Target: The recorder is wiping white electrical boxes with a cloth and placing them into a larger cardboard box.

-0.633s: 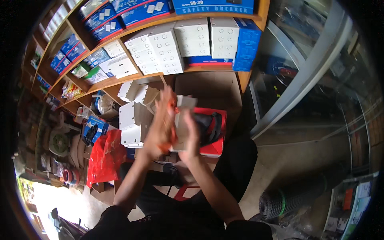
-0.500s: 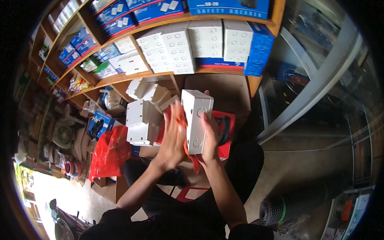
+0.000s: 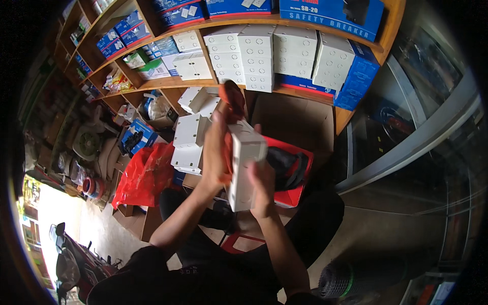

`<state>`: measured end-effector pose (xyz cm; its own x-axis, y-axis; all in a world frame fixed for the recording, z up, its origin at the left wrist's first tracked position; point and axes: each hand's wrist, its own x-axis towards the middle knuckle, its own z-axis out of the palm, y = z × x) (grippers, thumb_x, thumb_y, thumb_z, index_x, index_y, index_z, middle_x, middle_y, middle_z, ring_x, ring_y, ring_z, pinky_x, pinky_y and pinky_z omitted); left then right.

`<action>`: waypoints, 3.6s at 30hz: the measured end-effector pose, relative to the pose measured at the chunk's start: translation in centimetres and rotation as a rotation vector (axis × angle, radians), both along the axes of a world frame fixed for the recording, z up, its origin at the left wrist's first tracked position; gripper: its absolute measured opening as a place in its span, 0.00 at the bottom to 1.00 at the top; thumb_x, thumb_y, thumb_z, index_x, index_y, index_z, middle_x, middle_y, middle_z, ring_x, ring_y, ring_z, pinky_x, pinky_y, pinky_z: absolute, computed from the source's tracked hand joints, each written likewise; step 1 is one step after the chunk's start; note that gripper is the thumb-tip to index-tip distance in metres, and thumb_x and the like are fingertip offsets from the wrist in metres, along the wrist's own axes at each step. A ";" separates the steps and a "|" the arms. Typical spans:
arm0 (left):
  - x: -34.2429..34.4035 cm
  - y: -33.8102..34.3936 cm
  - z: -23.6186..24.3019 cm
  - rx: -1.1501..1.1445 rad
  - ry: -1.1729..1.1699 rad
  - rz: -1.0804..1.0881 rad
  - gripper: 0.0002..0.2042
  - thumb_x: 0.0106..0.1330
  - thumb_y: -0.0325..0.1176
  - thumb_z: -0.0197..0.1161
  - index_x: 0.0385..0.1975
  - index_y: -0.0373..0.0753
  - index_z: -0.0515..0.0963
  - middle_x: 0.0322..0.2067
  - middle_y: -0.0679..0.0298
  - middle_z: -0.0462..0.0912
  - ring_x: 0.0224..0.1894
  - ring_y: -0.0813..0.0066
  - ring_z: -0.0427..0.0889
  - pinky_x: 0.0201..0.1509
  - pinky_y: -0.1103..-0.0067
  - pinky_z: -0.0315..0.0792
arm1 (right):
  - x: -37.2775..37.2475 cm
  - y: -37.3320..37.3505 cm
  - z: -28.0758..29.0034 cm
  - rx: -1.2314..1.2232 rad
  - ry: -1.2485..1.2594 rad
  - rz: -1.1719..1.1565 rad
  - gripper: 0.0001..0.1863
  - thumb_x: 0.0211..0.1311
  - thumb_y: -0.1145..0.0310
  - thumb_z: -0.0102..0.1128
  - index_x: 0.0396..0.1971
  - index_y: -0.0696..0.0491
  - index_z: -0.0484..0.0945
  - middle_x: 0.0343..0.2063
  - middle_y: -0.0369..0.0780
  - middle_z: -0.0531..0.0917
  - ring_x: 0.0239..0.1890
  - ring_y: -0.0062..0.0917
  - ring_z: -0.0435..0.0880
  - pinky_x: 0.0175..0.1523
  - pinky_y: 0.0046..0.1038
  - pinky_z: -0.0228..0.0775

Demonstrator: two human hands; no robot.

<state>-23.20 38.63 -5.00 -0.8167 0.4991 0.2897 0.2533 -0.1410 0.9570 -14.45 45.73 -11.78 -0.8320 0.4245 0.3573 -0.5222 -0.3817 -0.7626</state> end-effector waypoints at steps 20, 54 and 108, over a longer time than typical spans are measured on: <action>-1.0 -2.0 -0.8 0.076 0.118 0.329 0.19 0.80 0.34 0.56 0.63 0.27 0.74 0.44 0.60 0.87 0.43 0.80 0.81 0.51 0.82 0.74 | -0.5 -0.8 2.1 0.372 -0.148 -0.074 0.40 0.84 0.53 0.38 0.79 0.57 0.29 0.80 0.50 0.39 0.82 0.33 0.40 0.81 0.34 0.38; 1.8 -7.4 -5.3 0.025 -0.245 0.146 0.31 0.83 0.55 0.40 0.71 0.34 0.63 0.66 0.57 0.73 0.68 0.68 0.71 0.72 0.69 0.64 | 1.4 0.8 2.4 0.071 -0.125 -0.246 0.23 0.76 0.52 0.59 0.52 0.59 0.76 0.39 0.38 0.84 0.38 0.18 0.82 0.43 0.26 0.75; -2.6 -3.0 5.9 -0.096 0.581 0.097 0.14 0.69 0.34 0.64 0.26 0.29 0.83 0.23 0.51 0.84 0.27 0.57 0.85 0.35 0.66 0.76 | 1.6 5.0 -0.1 0.352 -0.327 -0.492 0.34 0.74 0.50 0.59 0.70 0.54 0.63 0.67 0.46 0.69 0.64 0.35 0.74 0.65 0.36 0.70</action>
